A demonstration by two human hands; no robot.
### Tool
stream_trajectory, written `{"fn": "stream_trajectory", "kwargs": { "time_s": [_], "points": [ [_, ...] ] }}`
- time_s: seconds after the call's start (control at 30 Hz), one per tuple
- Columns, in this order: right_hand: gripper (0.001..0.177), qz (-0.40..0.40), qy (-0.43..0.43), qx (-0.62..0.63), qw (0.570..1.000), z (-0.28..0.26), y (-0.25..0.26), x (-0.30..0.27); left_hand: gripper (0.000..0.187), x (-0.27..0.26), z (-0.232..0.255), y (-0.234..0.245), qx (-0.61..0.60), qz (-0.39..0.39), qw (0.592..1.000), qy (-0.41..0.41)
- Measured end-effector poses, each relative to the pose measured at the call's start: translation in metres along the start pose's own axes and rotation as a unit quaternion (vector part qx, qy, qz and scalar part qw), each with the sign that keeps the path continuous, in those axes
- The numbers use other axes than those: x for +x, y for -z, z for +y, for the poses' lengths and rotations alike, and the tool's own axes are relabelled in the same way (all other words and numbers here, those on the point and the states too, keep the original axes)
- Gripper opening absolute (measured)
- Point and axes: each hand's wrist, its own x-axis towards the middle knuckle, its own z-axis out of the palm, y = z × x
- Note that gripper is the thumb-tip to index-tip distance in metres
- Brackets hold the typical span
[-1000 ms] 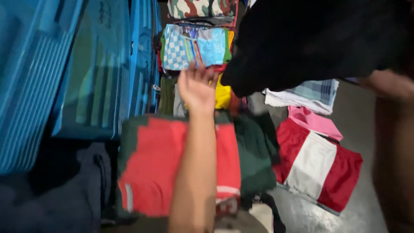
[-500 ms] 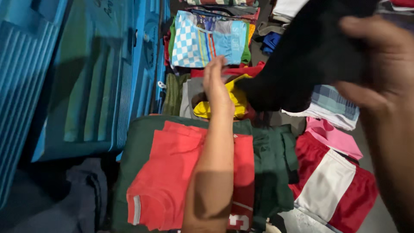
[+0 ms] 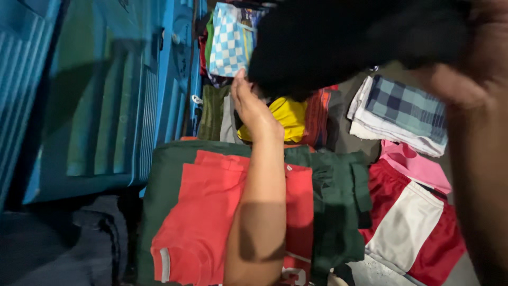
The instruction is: The person folds various garments including shorts, shirts, and pants by hand and places them into a neat stack on the floor. The person handles each item one at a time, smoothing and aligning edges before stacking.
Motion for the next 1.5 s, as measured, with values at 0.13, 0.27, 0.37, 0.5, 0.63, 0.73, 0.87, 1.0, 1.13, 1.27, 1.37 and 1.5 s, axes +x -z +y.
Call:
{"fn": "stream_trajectory", "kwargs": {
  "time_s": [0.13,0.27,0.37,0.5,0.63,0.73,0.87,1.0,1.13,1.27,1.37,1.5],
  "points": [
    [0.012,0.024,0.025,-0.016,0.999,0.013,0.021,-0.006,0.040,0.011,-0.015,0.002,-0.058,-0.027,0.990,-0.122],
    [0.012,0.041,0.044,-0.035,0.998,0.019,0.028,-0.012,0.020,0.019,-0.051,-0.004,0.106,-0.161,0.954,-0.230],
    [0.011,0.049,0.058,-0.052,0.996,0.016,0.026,-0.017,0.020,0.006,-0.090,-0.012,0.375,-0.353,0.856,-0.046],
    [0.011,0.063,0.073,-0.064,0.993,-0.004,0.032,-0.024,0.054,-0.004,-0.119,-0.011,0.510,-0.423,0.708,-0.244],
    [0.011,0.083,0.090,-0.062,0.990,-0.015,0.044,-0.035,0.068,-0.015,-0.113,-0.016,0.592,-0.407,0.642,-0.268],
    [0.011,0.087,0.092,-0.040,0.991,-0.014,0.044,-0.043,0.083,-0.043,-0.098,-0.024,0.743,-0.373,0.530,-0.168],
    [0.023,0.088,0.082,-0.024,0.992,-0.005,0.032,-0.049,0.105,-0.076,-0.098,-0.044,0.832,-0.352,0.416,-0.108],
    [0.030,0.084,0.078,-0.021,0.993,0.003,0.025,-0.050,0.084,-0.077,-0.133,-0.042,0.840,-0.281,0.403,-0.230],
    [0.033,0.071,0.063,0.014,0.995,-0.002,0.029,-0.057,0.060,-0.055,-0.170,-0.041,0.843,-0.253,0.437,-0.187],
    [0.040,0.096,0.072,0.034,0.992,-0.012,0.045,-0.072,0.049,-0.037,-0.182,-0.038,0.765,-0.252,0.576,-0.141],
    [0.032,0.113,0.081,0.034,0.990,-0.017,0.062,-0.084,0.056,-0.035,-0.182,-0.027,0.636,-0.220,0.737,-0.070],
    [0.029,0.119,0.089,0.078,0.986,-0.023,0.080,-0.094,0.050,-0.027,-0.160,-0.022,0.561,-0.280,0.739,-0.247]
  ]
}}
